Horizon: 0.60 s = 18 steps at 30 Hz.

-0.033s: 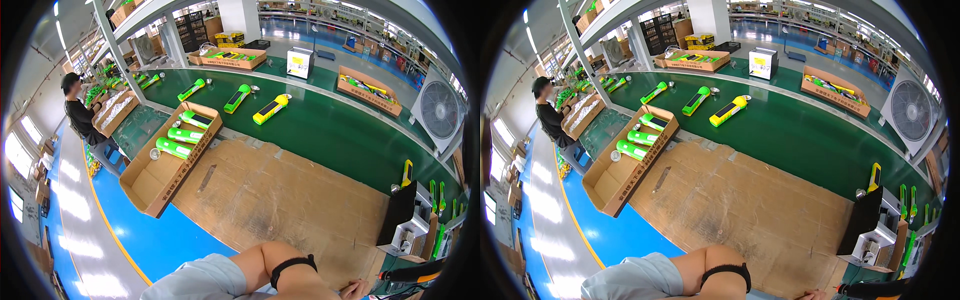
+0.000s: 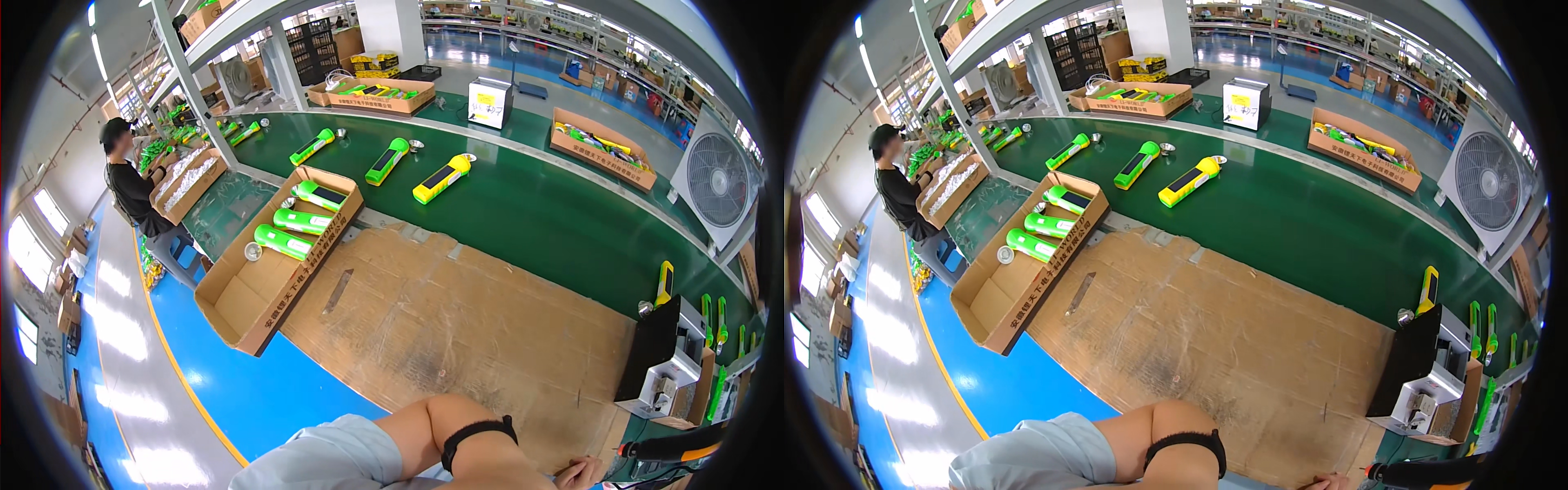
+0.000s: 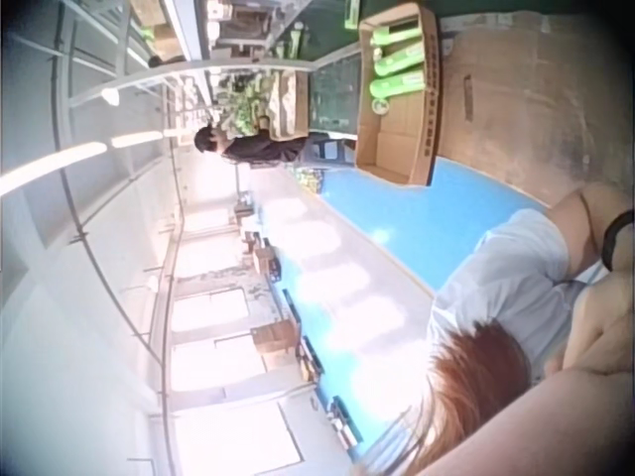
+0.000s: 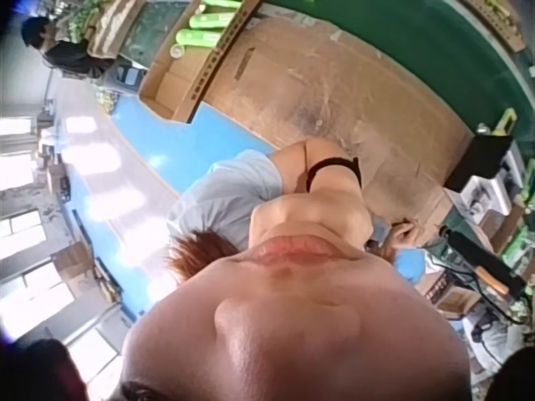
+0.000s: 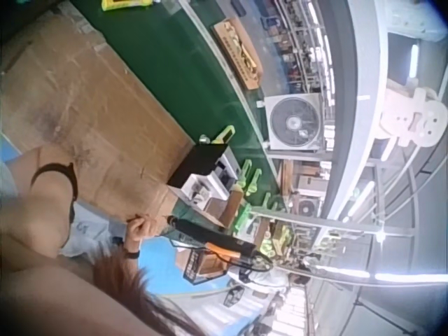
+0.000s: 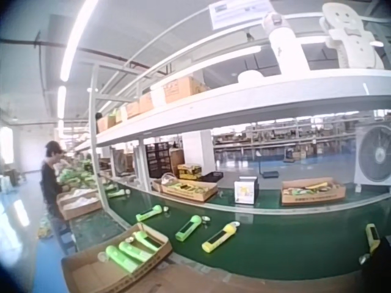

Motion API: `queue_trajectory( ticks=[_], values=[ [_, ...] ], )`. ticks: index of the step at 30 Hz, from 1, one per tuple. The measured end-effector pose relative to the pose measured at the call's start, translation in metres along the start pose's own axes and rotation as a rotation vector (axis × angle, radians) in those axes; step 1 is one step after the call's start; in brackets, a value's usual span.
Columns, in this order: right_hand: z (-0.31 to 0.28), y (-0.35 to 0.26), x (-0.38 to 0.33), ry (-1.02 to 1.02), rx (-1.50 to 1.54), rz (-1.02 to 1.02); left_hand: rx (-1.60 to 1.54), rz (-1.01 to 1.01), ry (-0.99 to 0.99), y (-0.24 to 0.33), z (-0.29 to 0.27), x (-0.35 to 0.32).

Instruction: Assembling flashlight components and using an electric screwdriver.

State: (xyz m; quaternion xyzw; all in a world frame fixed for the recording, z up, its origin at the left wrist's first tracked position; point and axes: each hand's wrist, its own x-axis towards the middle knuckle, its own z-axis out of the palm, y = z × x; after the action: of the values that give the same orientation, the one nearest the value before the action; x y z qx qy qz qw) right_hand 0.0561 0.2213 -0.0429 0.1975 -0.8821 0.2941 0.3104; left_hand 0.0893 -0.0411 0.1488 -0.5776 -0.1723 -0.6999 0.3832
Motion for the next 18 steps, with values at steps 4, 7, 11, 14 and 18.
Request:
queue_trajectory(
  ticks=[4,7,11,14,18],
  values=[
    [-0.003,-0.003,0.003,0.013,-0.026,-0.056,-0.004,0.003,0.005,0.002,0.006,0.000],
    [-0.003,0.011,-0.003,-0.034,-0.017,-0.114,-0.010,0.014,0.004,0.002,0.011,0.000],
    [0.016,0.046,-0.024,0.031,-0.068,-0.135,-0.046,0.048,0.061,-0.007,0.023,-0.001],
    [0.015,0.030,-0.017,0.063,-0.005,-0.054,-0.079,0.028,0.041,-0.004,0.031,0.001],
    [0.010,0.019,-0.007,0.003,0.041,-0.025,-0.098,0.034,-0.205,-0.005,0.035,0.007]
  ],
)
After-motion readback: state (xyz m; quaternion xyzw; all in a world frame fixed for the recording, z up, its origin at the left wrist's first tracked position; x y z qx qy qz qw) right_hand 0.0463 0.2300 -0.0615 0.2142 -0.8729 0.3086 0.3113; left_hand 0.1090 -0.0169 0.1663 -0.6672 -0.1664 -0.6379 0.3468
